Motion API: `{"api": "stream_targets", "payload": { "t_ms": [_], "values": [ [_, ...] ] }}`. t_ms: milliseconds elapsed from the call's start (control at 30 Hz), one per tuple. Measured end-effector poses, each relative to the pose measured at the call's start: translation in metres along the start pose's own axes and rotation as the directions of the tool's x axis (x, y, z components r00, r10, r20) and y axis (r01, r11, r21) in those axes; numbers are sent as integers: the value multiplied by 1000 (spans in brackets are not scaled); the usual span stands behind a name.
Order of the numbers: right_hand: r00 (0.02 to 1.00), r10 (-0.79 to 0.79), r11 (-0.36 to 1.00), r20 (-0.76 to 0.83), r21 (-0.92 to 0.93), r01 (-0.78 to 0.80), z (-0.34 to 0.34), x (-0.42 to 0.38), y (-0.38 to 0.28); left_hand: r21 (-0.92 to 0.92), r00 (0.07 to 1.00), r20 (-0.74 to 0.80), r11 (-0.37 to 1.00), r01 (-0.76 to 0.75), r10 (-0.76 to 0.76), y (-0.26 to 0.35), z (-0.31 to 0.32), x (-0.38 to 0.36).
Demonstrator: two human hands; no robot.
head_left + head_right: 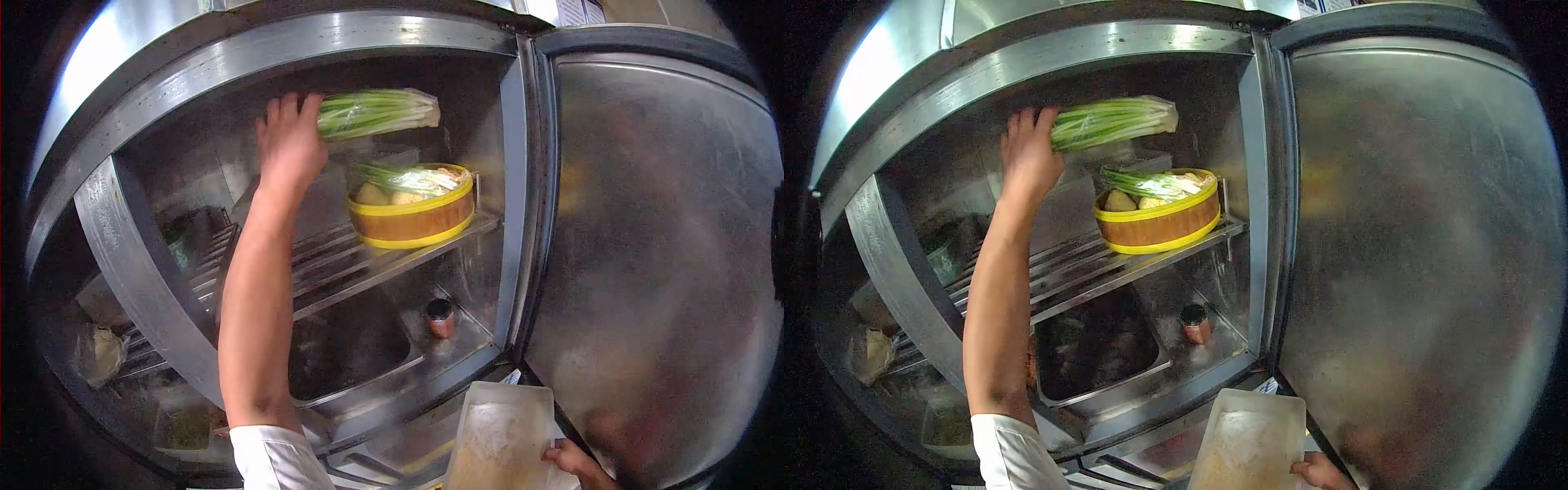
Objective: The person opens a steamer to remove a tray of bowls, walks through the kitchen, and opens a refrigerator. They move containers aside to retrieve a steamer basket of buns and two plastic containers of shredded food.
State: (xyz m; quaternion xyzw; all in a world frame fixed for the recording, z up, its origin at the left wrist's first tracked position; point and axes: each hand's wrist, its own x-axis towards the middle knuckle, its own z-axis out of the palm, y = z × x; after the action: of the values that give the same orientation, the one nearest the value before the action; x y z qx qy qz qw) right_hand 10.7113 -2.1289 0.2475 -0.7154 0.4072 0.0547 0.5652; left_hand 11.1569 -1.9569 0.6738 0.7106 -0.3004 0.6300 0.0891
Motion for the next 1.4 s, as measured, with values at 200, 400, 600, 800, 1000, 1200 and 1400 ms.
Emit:
{"api": "stream_targets", "payload": {
  "t_ms": [200, 400, 600, 800, 1000, 1200, 1400],
  "values": [
    [1000, 11, 1000, 15, -12, -11, -1, 9, 14, -51, 998, -65, 999, 2, -5, -17, -7, -25],
    [996, -87, 994, -18, -67, 86, 0, 18, 29, 22, 992, -109, 997, 68, -65, -19, -24, -32],
    [1000, -25, 1000, -3, -1, 25, 3, 8, 21, 151, 990, -78, 980, 130, -119, -32, -48, -55],
    [998, 70, 998, 8, -7, -70, 2, -3, 5, 226, 958, 85, 942, 249, -273, -36, -63, -110],
    [996, 70, 996, -54, -50, -73, 2, -33, -31, 251, 723, 546, 906, 340, -423, -33, -63, -172],
    [995, -97, 993, 10, 70, 96, 6, 8, 29, -114, 892, 450, 988, 102, -40, 21, -77, -92],
    [995, -101, 991, 4, -87, 101, 7, -10, 16, -394, 804, 568, 916, 76, 178, 66, 61, -15]
  ]
}}
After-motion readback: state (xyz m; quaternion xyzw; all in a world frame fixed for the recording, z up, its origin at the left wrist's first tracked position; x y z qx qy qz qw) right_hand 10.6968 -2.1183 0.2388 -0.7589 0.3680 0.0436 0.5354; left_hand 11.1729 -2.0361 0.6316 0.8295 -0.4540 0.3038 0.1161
